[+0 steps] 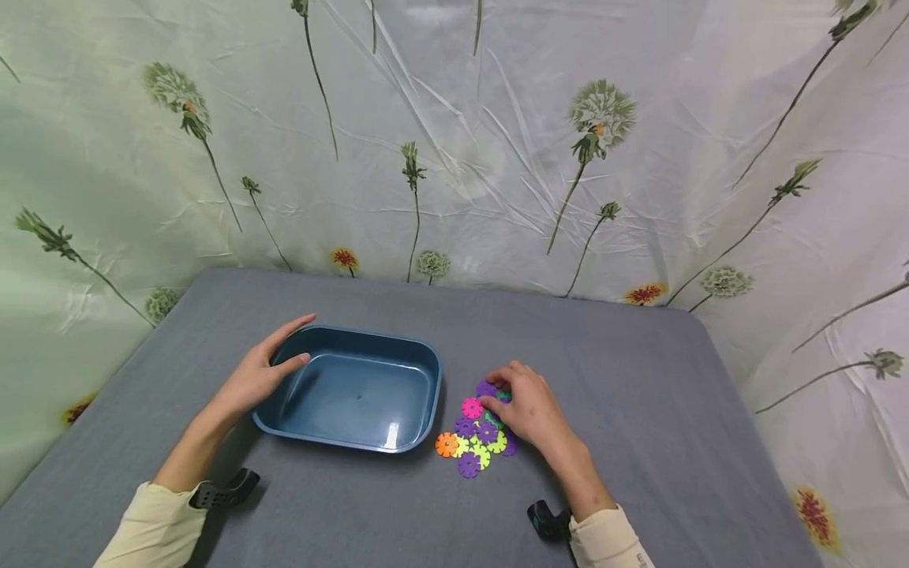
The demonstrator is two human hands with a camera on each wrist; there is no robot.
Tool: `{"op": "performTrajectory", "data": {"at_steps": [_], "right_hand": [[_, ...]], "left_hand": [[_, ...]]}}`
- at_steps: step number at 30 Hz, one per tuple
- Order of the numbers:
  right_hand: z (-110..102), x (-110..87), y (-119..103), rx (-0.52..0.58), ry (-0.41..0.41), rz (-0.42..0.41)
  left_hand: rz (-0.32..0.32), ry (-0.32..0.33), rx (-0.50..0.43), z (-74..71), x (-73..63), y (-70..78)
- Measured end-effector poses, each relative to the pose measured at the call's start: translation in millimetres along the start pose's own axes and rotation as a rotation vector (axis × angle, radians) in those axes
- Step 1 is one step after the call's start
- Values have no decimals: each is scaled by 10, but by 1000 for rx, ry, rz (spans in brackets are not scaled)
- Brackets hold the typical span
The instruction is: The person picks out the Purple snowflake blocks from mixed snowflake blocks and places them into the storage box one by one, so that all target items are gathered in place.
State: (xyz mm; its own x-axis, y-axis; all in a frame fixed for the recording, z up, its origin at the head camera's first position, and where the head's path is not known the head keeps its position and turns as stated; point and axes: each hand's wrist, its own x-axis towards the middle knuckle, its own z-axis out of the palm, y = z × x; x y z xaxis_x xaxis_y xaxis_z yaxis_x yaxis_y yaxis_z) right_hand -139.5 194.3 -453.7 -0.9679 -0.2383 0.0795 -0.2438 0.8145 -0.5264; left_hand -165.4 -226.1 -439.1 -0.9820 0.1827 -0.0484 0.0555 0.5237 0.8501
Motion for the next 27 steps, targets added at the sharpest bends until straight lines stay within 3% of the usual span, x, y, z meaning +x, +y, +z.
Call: {"op": "performTrajectory", "data": {"at_steps": [8,16,27], "right_hand": [[12,6,-41,51,27,13],[27,33,-128,91,93,-37],[57,83,-264,190,124,-98]], "left_hand": [[14,-13,-59,-47,-31,-55],[37,-7,-33,-47,-63,-51],[21,2,-4,-44,-55,-43]]}}
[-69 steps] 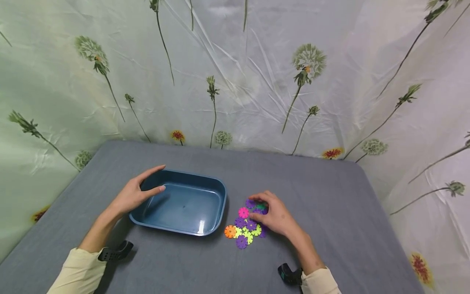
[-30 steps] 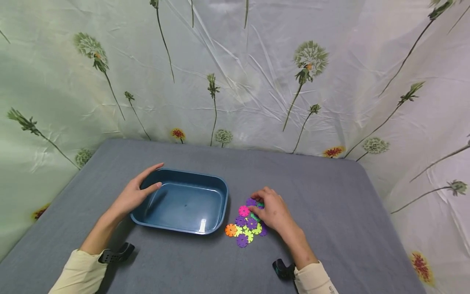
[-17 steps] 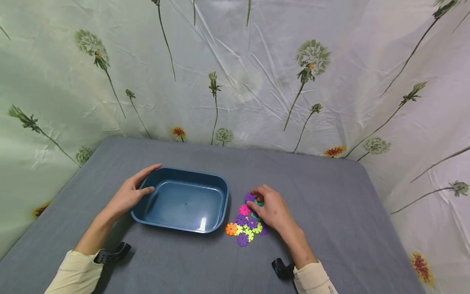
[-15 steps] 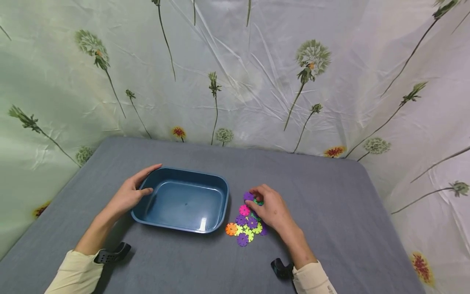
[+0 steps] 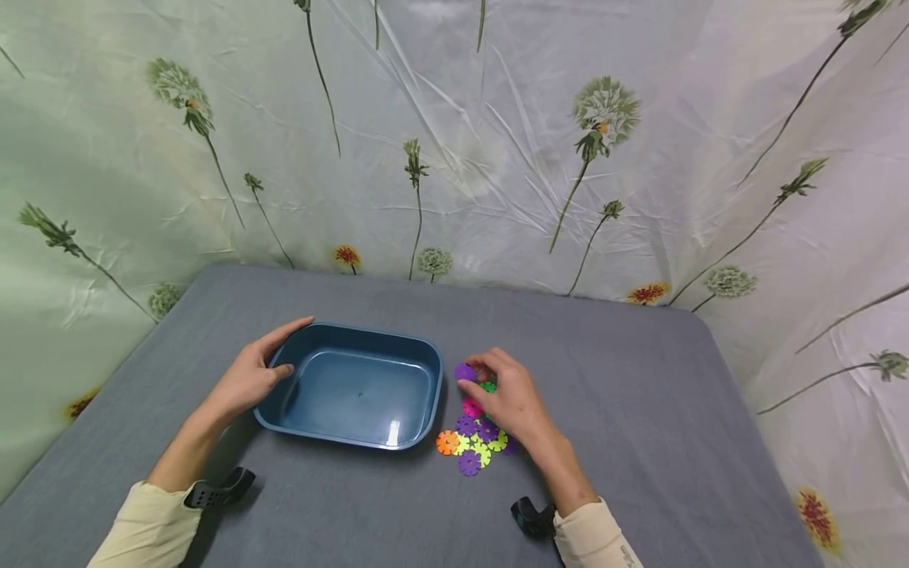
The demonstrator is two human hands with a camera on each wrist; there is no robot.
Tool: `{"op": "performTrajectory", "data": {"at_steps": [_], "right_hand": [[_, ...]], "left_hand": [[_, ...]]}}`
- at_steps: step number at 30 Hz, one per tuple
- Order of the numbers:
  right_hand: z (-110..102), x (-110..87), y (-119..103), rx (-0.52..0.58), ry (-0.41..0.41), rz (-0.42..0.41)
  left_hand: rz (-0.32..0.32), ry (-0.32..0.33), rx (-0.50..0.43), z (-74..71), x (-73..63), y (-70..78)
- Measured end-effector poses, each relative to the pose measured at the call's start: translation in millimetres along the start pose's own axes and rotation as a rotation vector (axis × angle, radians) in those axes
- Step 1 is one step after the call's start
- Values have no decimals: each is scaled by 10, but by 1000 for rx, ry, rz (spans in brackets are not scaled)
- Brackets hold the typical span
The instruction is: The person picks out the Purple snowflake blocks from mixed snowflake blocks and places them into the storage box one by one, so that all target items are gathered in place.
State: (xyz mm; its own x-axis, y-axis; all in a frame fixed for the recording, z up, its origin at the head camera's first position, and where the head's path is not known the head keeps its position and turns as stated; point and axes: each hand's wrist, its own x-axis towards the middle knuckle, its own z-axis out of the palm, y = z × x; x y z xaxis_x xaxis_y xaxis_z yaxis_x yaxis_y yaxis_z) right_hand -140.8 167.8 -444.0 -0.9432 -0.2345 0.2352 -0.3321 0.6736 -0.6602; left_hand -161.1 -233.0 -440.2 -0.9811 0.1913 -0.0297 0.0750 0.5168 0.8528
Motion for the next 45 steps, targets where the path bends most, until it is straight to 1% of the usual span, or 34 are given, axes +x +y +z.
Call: {"op": "performTrajectory", "data": {"at_steps": [8,12,16,19,22,25,31,38,45], "right_hand": [[31,65,-88,22,14,-29],[35,86,-120,32,41,-44],[48,107,-164,52,63,-71],[68,126,-207,68,62,-98],[89,140,-242,80,51,-105],[102,149,-264,87,41,-95],[132,177,-283,76,23,-60],[185,215,-307,101,-1,-53],[241,270,-327,88,-13,-52]], "left_hand": [[-10,10,30,-9,-21,-9],[-15,13,39,9,-3,-10],[-6,25,41,23,13,-8],[-6,31,42,21,10,-11],[-16,30,47,17,4,-5],[-26,31,51,20,4,7],[-19,43,55,50,17,22],[-35,47,58,52,-5,38],[-29,51,56,57,9,29]]}}
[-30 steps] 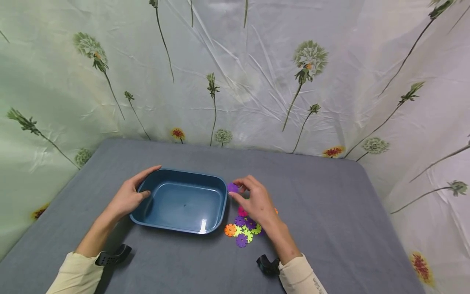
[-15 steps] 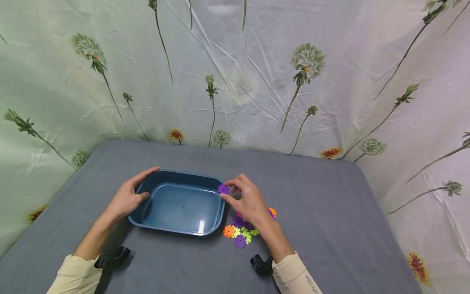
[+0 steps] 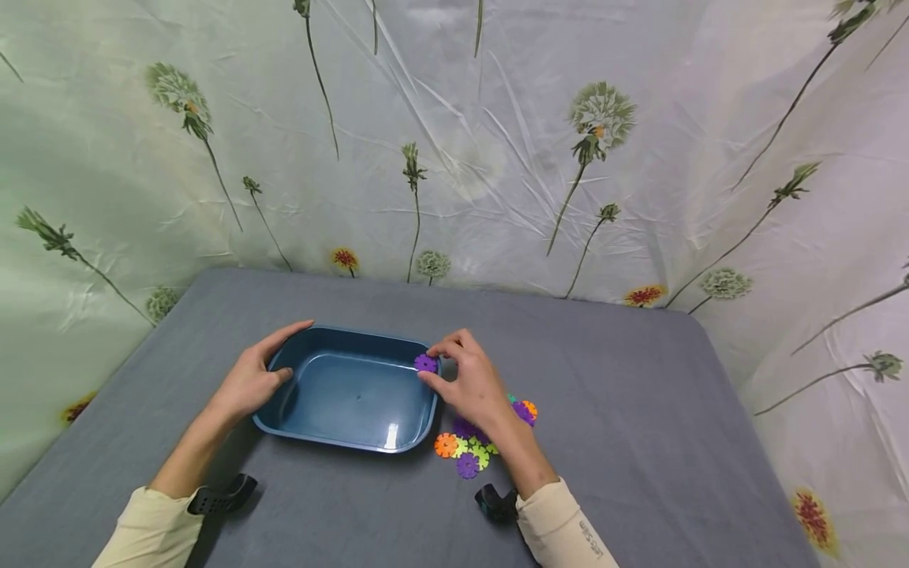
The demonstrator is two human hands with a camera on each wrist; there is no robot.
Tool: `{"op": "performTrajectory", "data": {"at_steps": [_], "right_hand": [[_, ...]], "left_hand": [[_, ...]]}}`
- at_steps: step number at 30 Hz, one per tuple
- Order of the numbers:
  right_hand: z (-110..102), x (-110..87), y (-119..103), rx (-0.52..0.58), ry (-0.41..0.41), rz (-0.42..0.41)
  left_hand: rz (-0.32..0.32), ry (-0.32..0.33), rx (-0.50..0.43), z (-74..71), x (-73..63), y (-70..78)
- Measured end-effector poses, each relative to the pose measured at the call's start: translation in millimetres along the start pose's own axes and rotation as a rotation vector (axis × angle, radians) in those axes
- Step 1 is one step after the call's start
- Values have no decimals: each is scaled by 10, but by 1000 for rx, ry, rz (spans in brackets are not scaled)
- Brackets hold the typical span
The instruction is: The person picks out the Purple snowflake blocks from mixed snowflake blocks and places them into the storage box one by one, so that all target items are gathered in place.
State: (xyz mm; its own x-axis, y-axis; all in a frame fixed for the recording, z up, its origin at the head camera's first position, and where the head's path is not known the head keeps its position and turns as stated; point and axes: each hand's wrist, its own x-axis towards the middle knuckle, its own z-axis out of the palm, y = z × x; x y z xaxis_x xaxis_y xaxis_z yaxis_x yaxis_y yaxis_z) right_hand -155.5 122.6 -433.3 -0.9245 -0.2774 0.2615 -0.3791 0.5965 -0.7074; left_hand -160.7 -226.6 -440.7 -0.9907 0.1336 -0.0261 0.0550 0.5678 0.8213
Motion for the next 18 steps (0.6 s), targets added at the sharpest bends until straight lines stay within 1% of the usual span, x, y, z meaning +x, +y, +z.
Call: {"op": "performTrajectory", "data": {"at_steps": [5,9,13,18], "right_hand": [[29,31,-24,-23,-36,-3],[40,43,-38,-40,-45,-8],[57,45,-47,-68,-18,-30],[79,39,-48,-101,47,-90]], "left_hand": [[4,6,0,-1,-2,-4],[1,9,-1,8,0,-8],[-3,12,-5,15,2,-14],[-8,15,-4,16,-7,-23]]}}
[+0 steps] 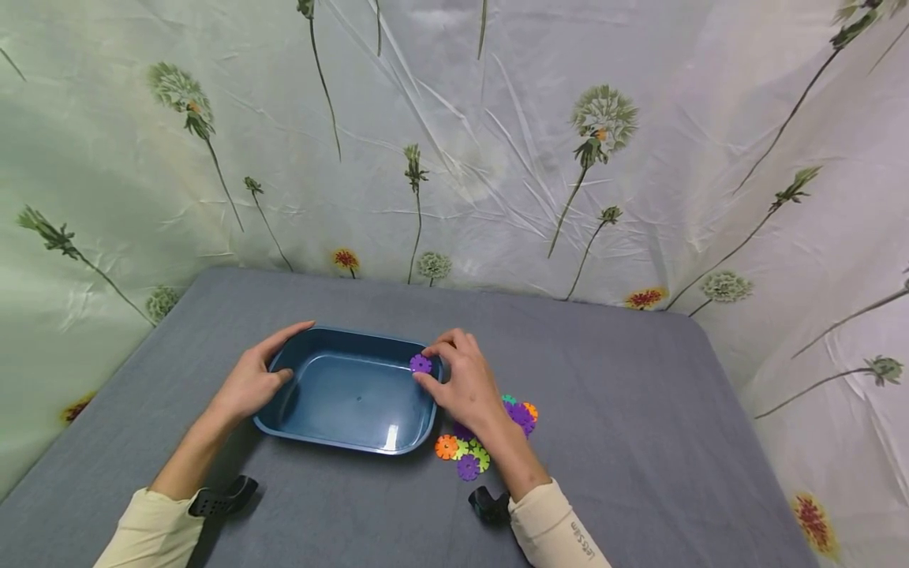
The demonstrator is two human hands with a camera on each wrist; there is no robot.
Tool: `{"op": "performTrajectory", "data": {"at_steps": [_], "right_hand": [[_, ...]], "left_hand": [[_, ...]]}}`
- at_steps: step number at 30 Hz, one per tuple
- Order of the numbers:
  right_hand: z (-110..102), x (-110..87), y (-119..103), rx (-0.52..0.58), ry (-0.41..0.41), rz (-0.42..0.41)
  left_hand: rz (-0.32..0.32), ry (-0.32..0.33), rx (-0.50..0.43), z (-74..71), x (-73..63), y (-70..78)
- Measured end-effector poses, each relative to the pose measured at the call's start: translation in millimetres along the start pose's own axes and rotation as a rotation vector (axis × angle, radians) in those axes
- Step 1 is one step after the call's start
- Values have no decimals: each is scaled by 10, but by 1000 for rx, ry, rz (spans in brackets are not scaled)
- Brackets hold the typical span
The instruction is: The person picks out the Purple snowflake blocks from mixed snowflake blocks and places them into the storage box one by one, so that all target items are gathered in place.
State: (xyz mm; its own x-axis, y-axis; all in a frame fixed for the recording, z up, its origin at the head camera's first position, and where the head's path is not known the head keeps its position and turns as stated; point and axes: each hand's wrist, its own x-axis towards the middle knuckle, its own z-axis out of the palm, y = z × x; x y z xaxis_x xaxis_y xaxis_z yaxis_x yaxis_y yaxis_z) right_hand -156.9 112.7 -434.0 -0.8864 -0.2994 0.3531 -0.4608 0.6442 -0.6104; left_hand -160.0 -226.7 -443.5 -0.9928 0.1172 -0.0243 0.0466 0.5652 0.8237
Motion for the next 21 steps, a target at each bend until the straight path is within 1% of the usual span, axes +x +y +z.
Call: {"op": "performTrajectory", "data": {"at_steps": [4,9,14,18,21], "right_hand": [[6,-9,-3,-26,16,-44],[-4,-2,-4,-111,7,-87],[-35,2,-32,-187,-7,-96],[-58,12,-74,-224,-54,-79],[-81,24,-104,-250,-112,-63]], "left_hand": [[6,-2,-7,1,-5,9],[24,3,-11,4,0,23],[35,0,-1,22,15,10],[31,-5,-1,14,7,-8],[29,-6,4,10,7,-2]]}}
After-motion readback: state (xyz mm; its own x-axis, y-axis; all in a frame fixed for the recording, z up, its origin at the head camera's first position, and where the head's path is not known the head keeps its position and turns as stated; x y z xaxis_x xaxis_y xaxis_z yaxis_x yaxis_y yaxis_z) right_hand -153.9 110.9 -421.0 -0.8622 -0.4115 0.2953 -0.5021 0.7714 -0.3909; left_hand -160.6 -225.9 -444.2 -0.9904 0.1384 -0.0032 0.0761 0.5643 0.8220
